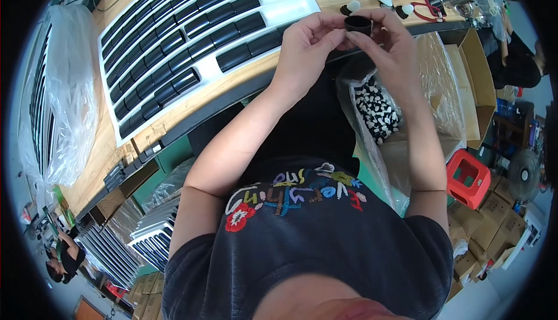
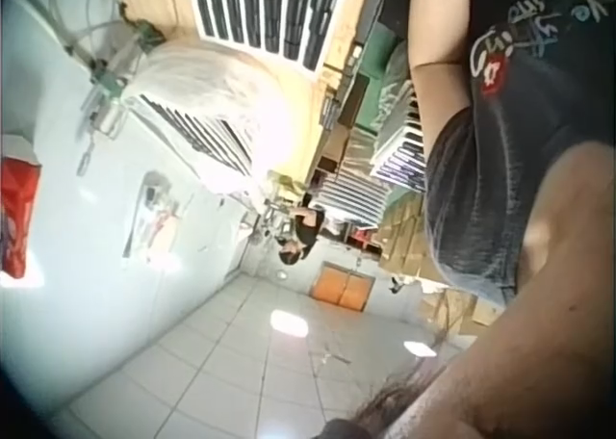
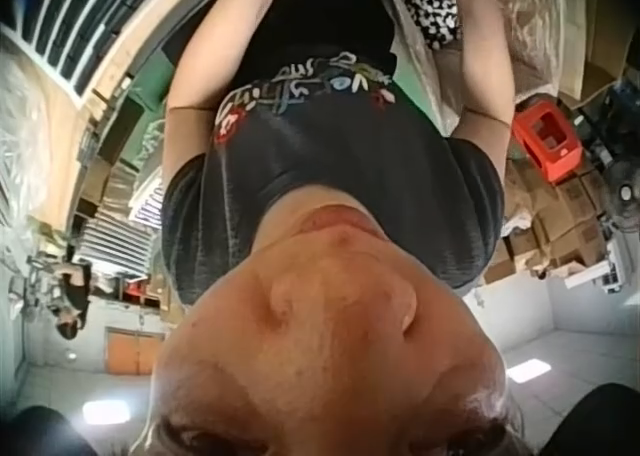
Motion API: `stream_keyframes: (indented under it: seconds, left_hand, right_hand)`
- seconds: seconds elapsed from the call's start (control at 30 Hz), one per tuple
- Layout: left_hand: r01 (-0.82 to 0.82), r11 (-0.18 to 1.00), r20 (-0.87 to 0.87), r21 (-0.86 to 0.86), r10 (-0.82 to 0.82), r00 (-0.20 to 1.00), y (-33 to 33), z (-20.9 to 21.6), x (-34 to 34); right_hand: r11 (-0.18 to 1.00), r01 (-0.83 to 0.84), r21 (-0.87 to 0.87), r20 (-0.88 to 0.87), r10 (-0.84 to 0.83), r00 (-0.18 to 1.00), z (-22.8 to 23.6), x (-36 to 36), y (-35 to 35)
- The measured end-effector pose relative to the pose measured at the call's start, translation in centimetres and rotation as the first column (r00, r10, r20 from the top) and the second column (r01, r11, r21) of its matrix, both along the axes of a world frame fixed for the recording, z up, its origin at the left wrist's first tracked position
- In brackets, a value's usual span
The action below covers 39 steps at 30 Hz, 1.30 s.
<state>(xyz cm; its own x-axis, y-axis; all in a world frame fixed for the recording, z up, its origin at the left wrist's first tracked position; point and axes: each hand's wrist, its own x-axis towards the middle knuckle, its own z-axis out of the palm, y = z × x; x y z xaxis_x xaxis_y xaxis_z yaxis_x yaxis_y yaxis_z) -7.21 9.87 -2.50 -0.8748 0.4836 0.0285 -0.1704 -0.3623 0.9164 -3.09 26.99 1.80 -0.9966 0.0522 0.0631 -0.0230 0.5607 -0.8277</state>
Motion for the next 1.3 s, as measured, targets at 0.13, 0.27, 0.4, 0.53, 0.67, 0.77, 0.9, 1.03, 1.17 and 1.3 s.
stream_keyframes:
  seconds: [0.13, 0.27, 0.4, 0.53, 0.67, 0.77, 0.9, 1.03, 1.17, 1.3]
  left_hand:
    - [0.010, 0.991, 0.094, 0.133, -0.022, 0.995, 0.4, -0.8, 0.6]
    - [-0.251, 0.918, -0.441, -0.306, 0.097, 0.892, -0.4, -2.6, 0.9]
    - [-0.285, 0.916, -0.521, -0.282, 0.103, 0.847, -0.3, -2.3, 1.1]
    - [-0.278, 0.907, -0.529, -0.315, 0.075, 0.845, -0.8, -2.6, 0.9]
    - [-0.289, 0.912, -0.565, -0.292, 0.080, 0.821, -0.8, -2.6, 1.0]
    - [-0.273, 0.920, -0.552, -0.282, 0.077, 0.830, -0.9, -2.6, 0.9]
    - [-0.249, 0.931, -0.520, -0.265, 0.079, 0.850, -1.1, -2.4, 0.9]
    - [-0.221, 0.937, -0.495, -0.269, 0.062, 0.866, -1.2, -2.2, 0.8]
    - [-0.208, 0.943, -0.475, -0.260, 0.063, 0.878, -1.3, -2.2, 0.7]
    - [-0.224, 0.946, -0.502, -0.234, 0.080, 0.861, -1.2, -2.4, 0.7]
  right_hand:
    - [0.884, -0.031, -0.467, -0.151, -0.045, 0.987, -1.7, -0.2, -0.7]
    - [0.989, 0.097, 0.110, -0.271, -0.064, 0.960, 1.0, -2.3, 2.4]
    - [0.927, 0.093, 0.363, -0.125, -0.051, 0.991, 1.6, -4.9, 5.1]
    - [0.875, -0.039, 0.483, -0.165, 0.134, 0.977, 1.9, -6.1, 3.7]
    - [0.896, -0.057, 0.441, -0.121, 0.122, 0.985, 0.7, -6.8, 3.4]
    - [0.882, -0.072, 0.465, -0.087, 0.127, 0.988, -0.2, -7.0, 3.0]
    - [0.854, -0.082, 0.515, -0.047, 0.123, 0.991, -1.0, -7.2, 2.9]
    - [0.840, -0.063, 0.539, -0.054, 0.110, 0.992, -1.4, -7.0, 2.9]
    - [0.815, -0.079, 0.574, -0.008, 0.101, 0.995, -1.1, -7.1, 2.9]
    - [0.816, -0.094, 0.570, -0.003, 0.116, 0.993, -1.5, -7.3, 3.7]
